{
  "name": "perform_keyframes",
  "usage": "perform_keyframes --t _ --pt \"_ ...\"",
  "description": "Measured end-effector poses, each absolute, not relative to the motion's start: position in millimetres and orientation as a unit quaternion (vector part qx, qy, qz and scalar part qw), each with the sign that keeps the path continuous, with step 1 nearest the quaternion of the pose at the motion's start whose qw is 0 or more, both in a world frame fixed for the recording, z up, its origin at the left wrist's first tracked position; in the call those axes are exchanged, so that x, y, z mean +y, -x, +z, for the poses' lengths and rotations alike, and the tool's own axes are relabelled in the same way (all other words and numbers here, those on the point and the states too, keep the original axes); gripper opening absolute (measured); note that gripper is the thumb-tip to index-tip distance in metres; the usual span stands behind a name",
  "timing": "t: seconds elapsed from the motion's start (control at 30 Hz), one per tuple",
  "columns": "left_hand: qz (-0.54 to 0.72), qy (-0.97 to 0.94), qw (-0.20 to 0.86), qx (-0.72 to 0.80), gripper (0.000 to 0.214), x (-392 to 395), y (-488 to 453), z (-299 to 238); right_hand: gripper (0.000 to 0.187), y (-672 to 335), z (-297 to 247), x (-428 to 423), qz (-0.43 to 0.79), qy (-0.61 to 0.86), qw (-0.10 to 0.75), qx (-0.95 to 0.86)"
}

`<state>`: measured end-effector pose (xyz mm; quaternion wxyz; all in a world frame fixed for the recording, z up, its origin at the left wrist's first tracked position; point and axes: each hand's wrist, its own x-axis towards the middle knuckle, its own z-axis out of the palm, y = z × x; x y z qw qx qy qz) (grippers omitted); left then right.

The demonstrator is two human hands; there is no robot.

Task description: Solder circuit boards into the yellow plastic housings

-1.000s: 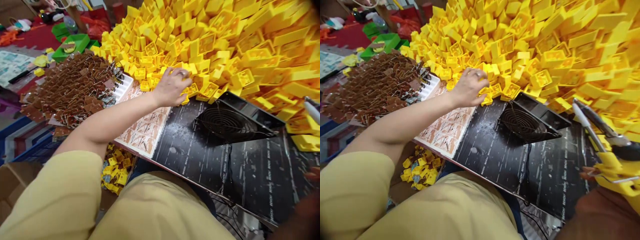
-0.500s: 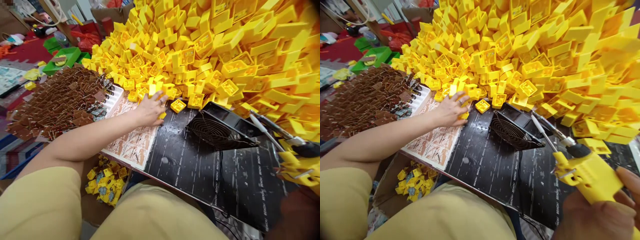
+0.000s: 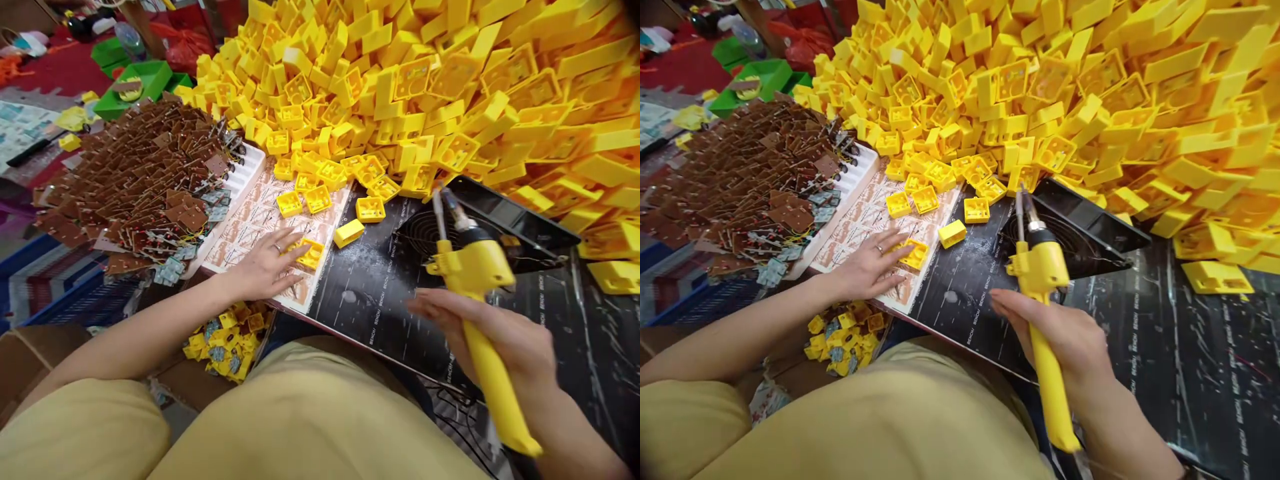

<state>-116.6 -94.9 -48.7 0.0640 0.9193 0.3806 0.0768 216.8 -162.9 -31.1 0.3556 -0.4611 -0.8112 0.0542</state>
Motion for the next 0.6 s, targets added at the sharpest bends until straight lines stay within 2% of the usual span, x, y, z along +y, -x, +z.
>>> perform_keyframes --t 0.13,0.3,0.4,0.5,0.6 --pt "0.122 -0.928 0.092 0.34 0.042 -104.6 95.4 -58.5 0.026 -171.5 -39.0 -141.6 0.068 0.394 0.352 -0.846" --pt "0.127 -0.909 0.141 0.371 0.067 -106.8 93.0 -45.2 0.025 -146.5 -55.8 -130.5 0.067 0.389 0.304 -0.867" --pt "0.076 -0.906 0.159 0.385 0.061 -105.8 104.6 -35.3 0.027 -153.0 -56.5 -136.1 0.07 0.394 0.303 -0.865" --pt "0.035 -0.903 0.092 0.419 0.054 -106.4 103.2 -32.0 0.032 -162.8 -53.9 -147.3 0.067 0.394 0.306 -0.864" --pt "-0.002 -0.878 0.013 0.478 0.06 -107.2 84.6 -34.9 0.034 -169.3 -56.5 -155.8 0.049 0.392 0.318 -0.862"
